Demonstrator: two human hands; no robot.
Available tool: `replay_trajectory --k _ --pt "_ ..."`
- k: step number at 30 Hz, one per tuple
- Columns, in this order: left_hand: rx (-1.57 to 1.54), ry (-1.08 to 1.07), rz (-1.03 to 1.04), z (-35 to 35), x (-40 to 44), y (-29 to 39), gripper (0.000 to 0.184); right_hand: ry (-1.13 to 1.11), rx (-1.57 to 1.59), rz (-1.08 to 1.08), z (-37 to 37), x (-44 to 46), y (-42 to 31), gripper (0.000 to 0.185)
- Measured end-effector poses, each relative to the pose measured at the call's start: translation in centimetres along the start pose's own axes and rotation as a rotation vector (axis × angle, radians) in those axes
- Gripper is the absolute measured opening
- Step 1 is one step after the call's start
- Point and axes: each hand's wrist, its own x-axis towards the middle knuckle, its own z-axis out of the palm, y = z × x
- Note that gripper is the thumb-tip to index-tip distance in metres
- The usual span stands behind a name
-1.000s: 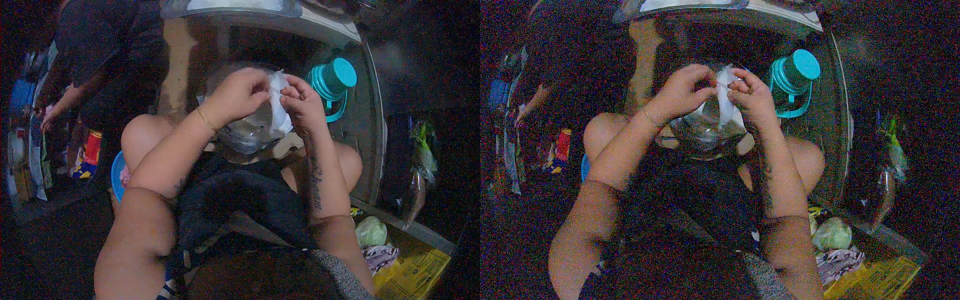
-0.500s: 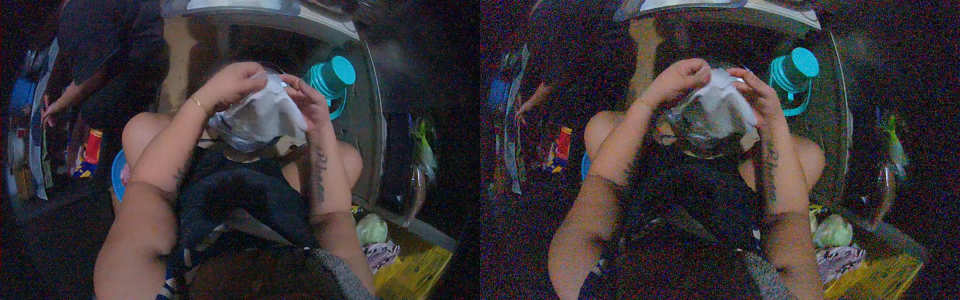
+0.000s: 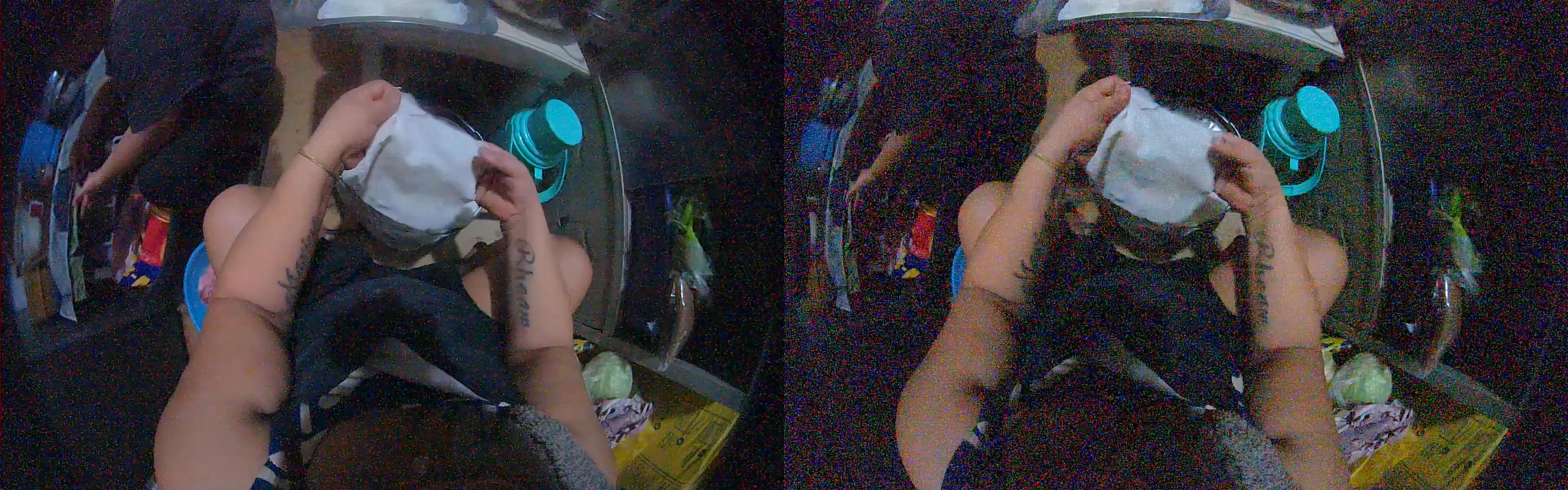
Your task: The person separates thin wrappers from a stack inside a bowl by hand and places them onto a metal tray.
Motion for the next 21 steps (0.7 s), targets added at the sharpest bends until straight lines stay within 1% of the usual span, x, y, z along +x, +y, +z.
replay_trajectory --k 1,4,6,8,11,14,17,19,21 --pt "-0.029 -0.002 -0.014 0.0 0.4 -0.6 0.03 -0.067 -0.071 -0.039 -0.2 0.3 0.4 0.041" --pt "-0.091 0.028 0.01 0.0 0.5 -1.2 0.029 -0.037 -0.218 0.0 -1.0 1.2 0.4 0.043" --pt "-0.082 0.044 0.037 0.0 0.6 -1.1 0.029 -0.026 -0.247 0.004 -1.5 1.0 0.0 0.044" --pt "-0.031 0.053 0.048 -0.4 0.8 -1.2 0.03 -0.031 -0.235 0.005 -1.4 0.8 -0.3 0.045" --pt "-0.118 0.139 0.049 -0.3 1.3 -2.0 0.03 -0.037 -0.184 0.006 0.0 0.3 -0.3 0.045" --pt "-0.303 0.101 -0.041 -0.2 1.4 -1.9 0.027 0.001 -0.189 0.007 0.5 0.2 -0.4 0.042" --pt "-0.369 0.091 -0.081 0.0 0.8 -0.8 0.025 0.018 -0.209 -0.014 0.5 0.2 -0.4 0.04" --pt "-0.371 0.094 -0.075 0.0 1.2 -1.6 0.024 0.055 -0.264 -0.038 0.3 0.3 -0.4 0.039" --pt "-0.39 0.086 -0.074 0.0 1.3 -1.8 0.024 0.1 -0.254 -0.057 0.5 0.3 -0.3 0.035"
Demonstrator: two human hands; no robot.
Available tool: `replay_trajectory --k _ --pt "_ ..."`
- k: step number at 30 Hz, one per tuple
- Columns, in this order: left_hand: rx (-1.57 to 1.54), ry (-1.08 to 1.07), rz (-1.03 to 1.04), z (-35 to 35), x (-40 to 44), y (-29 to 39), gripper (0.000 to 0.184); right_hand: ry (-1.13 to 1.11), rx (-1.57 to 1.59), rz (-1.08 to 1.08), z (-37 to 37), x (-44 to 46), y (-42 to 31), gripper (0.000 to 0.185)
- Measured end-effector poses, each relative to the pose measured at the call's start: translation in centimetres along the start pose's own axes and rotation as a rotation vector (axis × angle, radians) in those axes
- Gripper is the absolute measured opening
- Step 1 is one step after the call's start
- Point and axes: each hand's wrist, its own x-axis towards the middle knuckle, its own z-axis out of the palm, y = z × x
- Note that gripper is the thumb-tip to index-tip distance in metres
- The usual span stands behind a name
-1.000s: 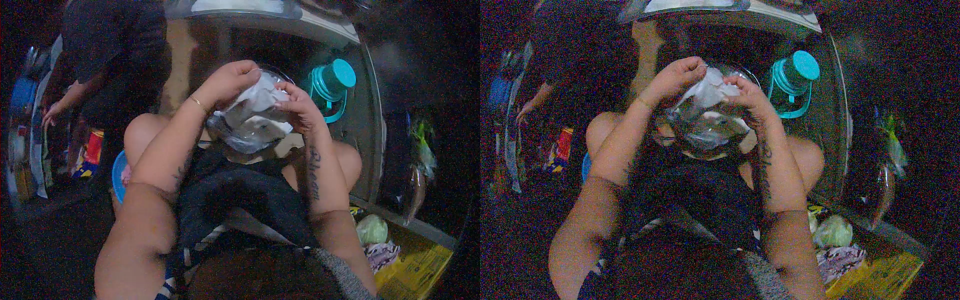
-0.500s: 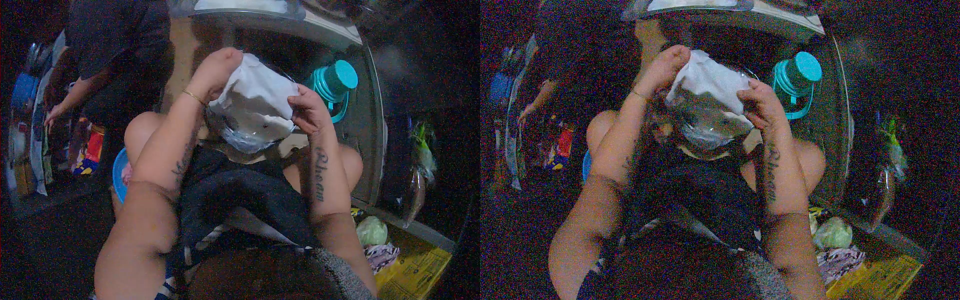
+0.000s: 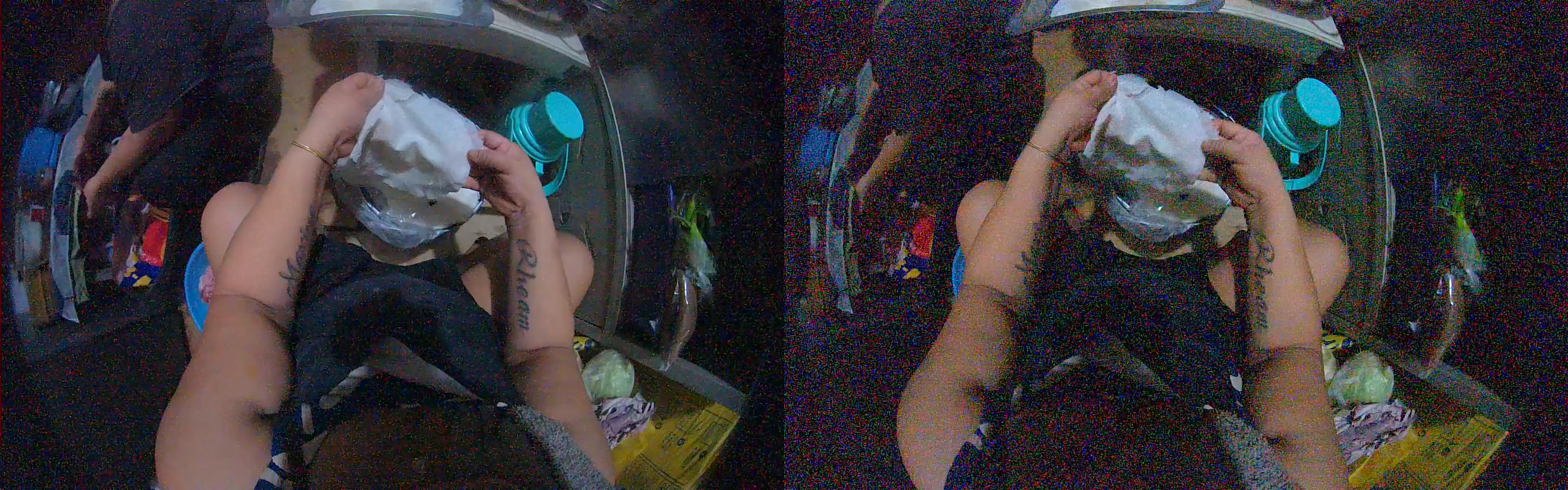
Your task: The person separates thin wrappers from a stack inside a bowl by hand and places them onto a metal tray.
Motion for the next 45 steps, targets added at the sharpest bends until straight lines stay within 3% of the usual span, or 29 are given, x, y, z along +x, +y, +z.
replay_trajectory --k 4,7,10,13,17,20,23,27,30,39,45 --pt "-0.096 -0.065 -0.007 0.3 -0.9 1.0 0.024 -0.058 0.035 0.016 -0.3 0.0 -0.3 0.034" --pt "-0.175 -0.095 0.023 0.7 -1.7 1.7 0.025 -0.178 0.227 -0.057 0.4 -0.2 -0.7 0.035" --pt "-0.132 -0.071 -0.005 0.4 -1.6 1.2 0.021 0.059 0.632 0.042 0.9 0.6 1.1 0.044" --pt "-0.071 -0.025 -0.063 0.3 -1.5 1.6 0.018 -0.055 0.552 0.154 2.3 0.7 2.6 0.052" --pt "-0.089 0.016 -0.063 0.2 -1.0 1.0 0.02 0.005 0.234 0.044 2.1 0.6 2.5 0.036" --pt "0.732 0.39 0.284 0.9 -1.4 0.7 0.022 0.03 0.054 0.044 0.1 1.1 2.9 0.032" --pt "0.896 0.452 0.72 2.2 -1.4 -0.9 0.029 0.053 0.045 0.041 -0.4 1.4 3.0 0.027" --pt "0.632 0.037 0.678 5.4 -4.2 -0.5 0.02 0.127 -0.015 0.07 -0.1 1.0 2.7 0.026" --pt "0.69 -0.12 0.65 6.7 -4.9 -1.3 0.022 0.147 -0.121 0.111 0.2 0.5 2.2 0.029" --pt "0.758 -0.089 0.719 6.9 -5.4 -1.1 0.016 0.05 0.003 0.038 2.1 0.2 2.3 0.031" --pt "0.837 -0.026 0.742 7.0 -5.0 -1.9 0.014 0.063 -0.17 0.037 2.1 0.5 2.8 0.033"
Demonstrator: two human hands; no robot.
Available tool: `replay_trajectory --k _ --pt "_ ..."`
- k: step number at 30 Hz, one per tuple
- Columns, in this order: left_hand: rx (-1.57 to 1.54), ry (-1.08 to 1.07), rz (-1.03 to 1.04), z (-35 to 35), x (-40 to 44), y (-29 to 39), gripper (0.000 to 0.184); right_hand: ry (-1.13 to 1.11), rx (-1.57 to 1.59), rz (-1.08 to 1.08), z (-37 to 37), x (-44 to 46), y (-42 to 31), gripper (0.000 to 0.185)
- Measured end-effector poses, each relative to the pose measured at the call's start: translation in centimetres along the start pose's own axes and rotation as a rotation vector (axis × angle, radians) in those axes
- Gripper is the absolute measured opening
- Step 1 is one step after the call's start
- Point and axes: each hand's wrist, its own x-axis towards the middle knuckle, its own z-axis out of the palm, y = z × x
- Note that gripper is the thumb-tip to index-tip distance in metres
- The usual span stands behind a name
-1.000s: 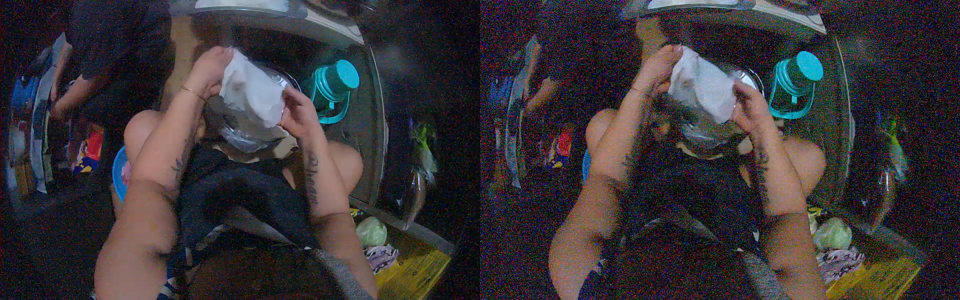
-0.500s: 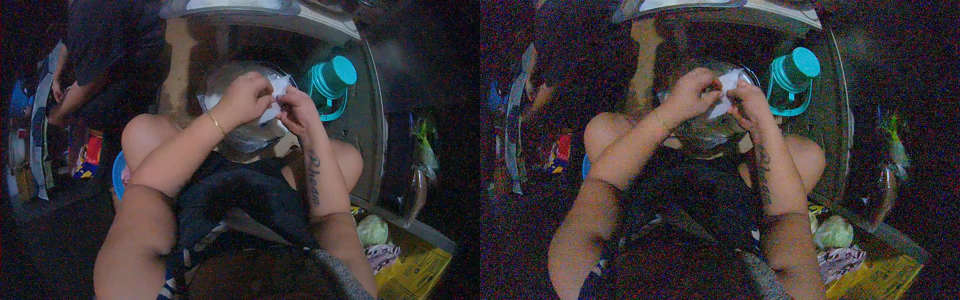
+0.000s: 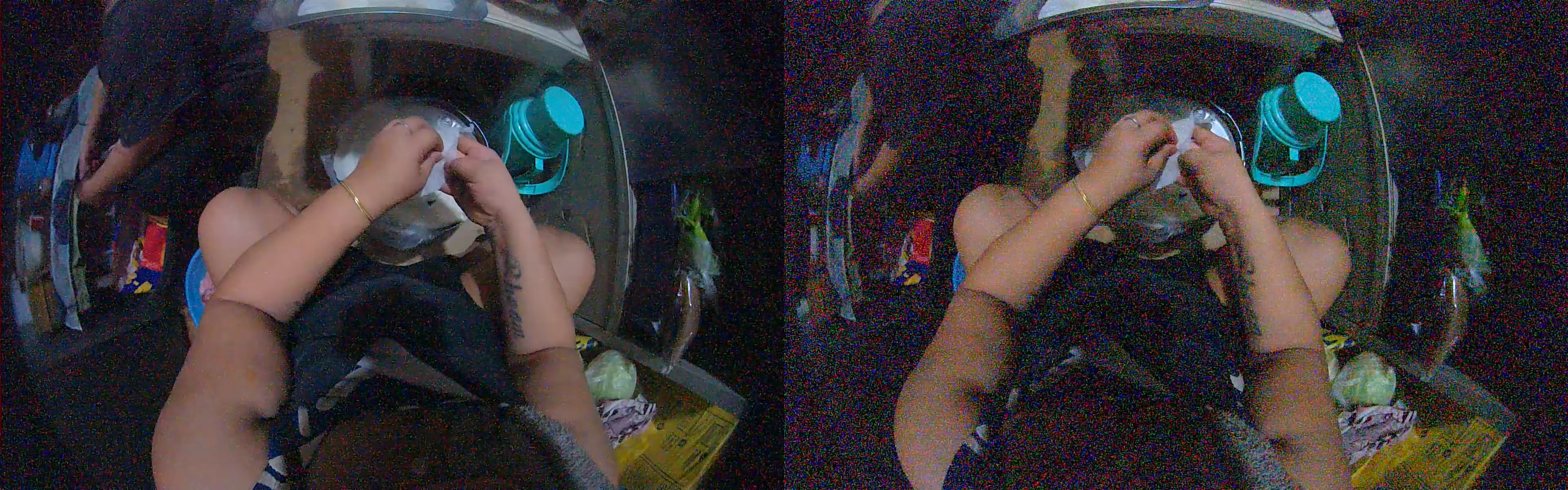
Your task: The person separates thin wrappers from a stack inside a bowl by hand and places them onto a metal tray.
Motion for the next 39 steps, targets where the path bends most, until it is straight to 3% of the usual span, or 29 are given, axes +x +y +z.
replay_trajectory --k 2,8,12,15,24,30,33,36,39 --pt "0.01 0.085 0.053 0.5 -0.1 0.0 0.01 0.027 -0.095 0.004 0.0 -0.1 -0.1 0.033" --pt "0.024 0.112 0.053 1.6 -0.5 0.4 0.009 0.182 0.233 -0.013 2.3 -0.9 -0.6 0.033" --pt "0.065 0.126 0.067 1.9 -0.4 0.7 0.009 0.121 0.157 -0.022 0.8 0.3 1.5 0.032" --pt "0.076 0.011 0.035 1.5 -0.2 0.4 0.026 0.133 0.094 -0.03 0.5 0.6 1.8 0.032" --pt "-0.159 0.084 -0.042 2.0 0.4 -0.6 0.016 0.098 0.201 -0.016 1.4 -0.8 -0.7 0.037" --pt "-0.326 0.063 -0.243 1.6 0.5 -0.7 0.017 0.099 0.092 -0.026 0.2 -0.6 -1.0 0.038" --pt "-0.26 0.199 -0.065 1.2 1.3 -1.1 0.018 0.071 0.007 -0.055 -0.8 -0.6 -1.5 0.04" --pt "-0.527 -0.225 -0.436 -0.9 1.4 -0.4 0.019 0.052 0.144 -0.067 -0.5 -0.8 -1.9 0.037" --pt "-0.471 -0.14 -0.348 -0.2 1.0 -1.2 0.02 0.054 0.252 -0.057 -0.3 -0.8 -1.7 0.034"
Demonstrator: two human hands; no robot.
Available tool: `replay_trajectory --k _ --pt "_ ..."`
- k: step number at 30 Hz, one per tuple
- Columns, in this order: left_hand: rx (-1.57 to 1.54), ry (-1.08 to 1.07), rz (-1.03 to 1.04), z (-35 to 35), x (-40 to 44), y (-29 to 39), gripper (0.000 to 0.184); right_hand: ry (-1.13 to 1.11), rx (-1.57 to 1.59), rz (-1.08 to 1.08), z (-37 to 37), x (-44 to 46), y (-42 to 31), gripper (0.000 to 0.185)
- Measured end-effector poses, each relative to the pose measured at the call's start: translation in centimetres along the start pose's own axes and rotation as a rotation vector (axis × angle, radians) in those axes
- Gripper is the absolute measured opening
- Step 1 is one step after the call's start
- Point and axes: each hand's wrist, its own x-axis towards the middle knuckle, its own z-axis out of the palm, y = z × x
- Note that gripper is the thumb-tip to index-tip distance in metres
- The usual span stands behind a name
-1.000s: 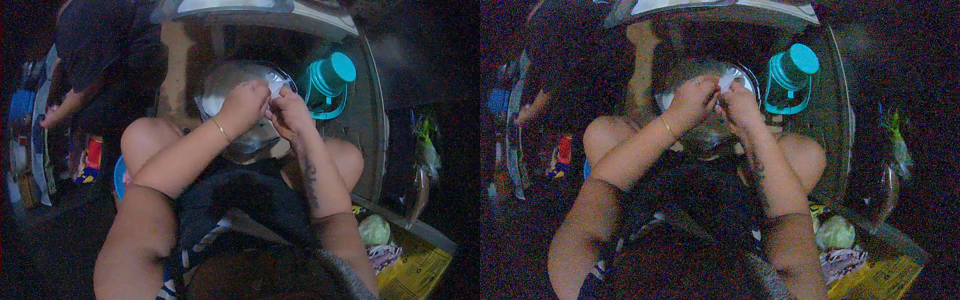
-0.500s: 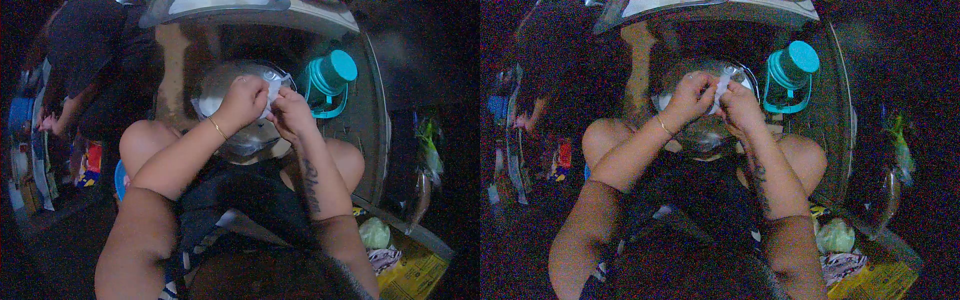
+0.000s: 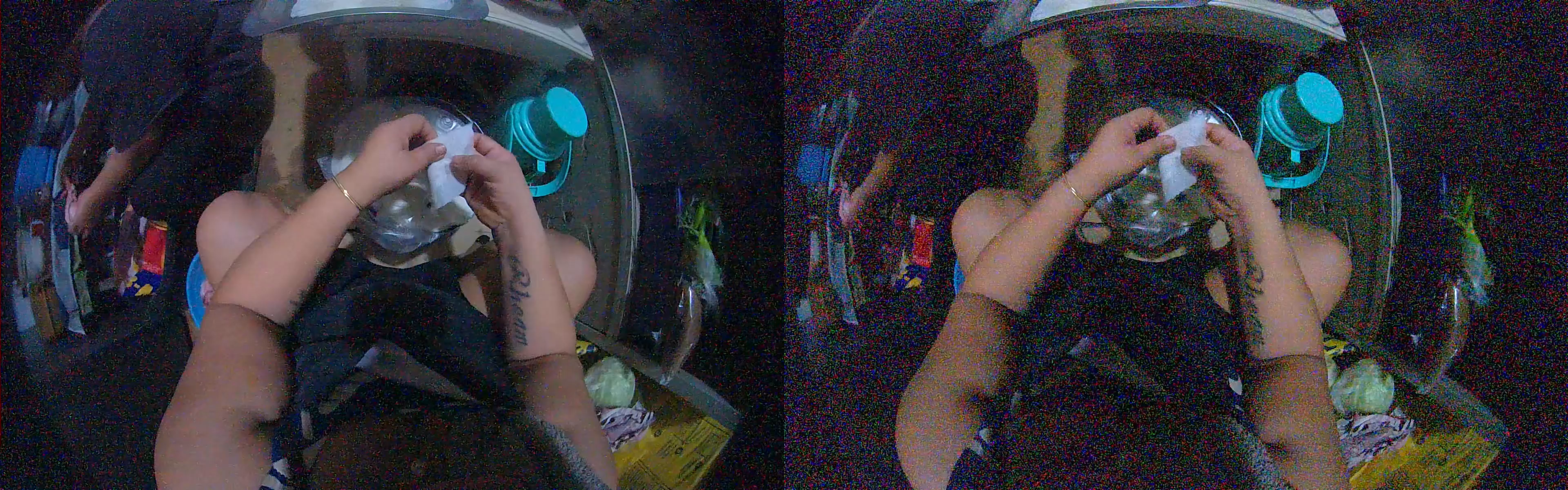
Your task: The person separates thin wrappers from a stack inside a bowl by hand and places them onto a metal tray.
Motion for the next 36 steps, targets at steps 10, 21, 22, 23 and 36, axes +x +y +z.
replay_trajectory --k 10,21,22,23,36 --pt "0.018 0.22 0.036 0.2 0.4 -0.4 0.017 0.114 -0.004 0.028 -0.3 -0.1 0.1 0.033" --pt "0.189 0.147 0.108 0.4 -0.2 1.3 0.018 0.171 -0.285 -0.224 -0.2 0.4 1.0 0.032" --pt "0.185 0.162 0.105 0.5 -0.2 1.4 0.016 0.175 -0.317 -0.236 -0.2 0.4 1.1 0.032" --pt "0.18 0.178 0.102 0.5 -0.2 1.5 0.015 0.179 -0.35 -0.249 -0.1 0.4 1.1 0.032" --pt "0.094 0.178 -0.018 1.5 -0.2 0.8 0.015 0.242 -0.439 -0.139 -0.5 0.3 0.8 0.031"
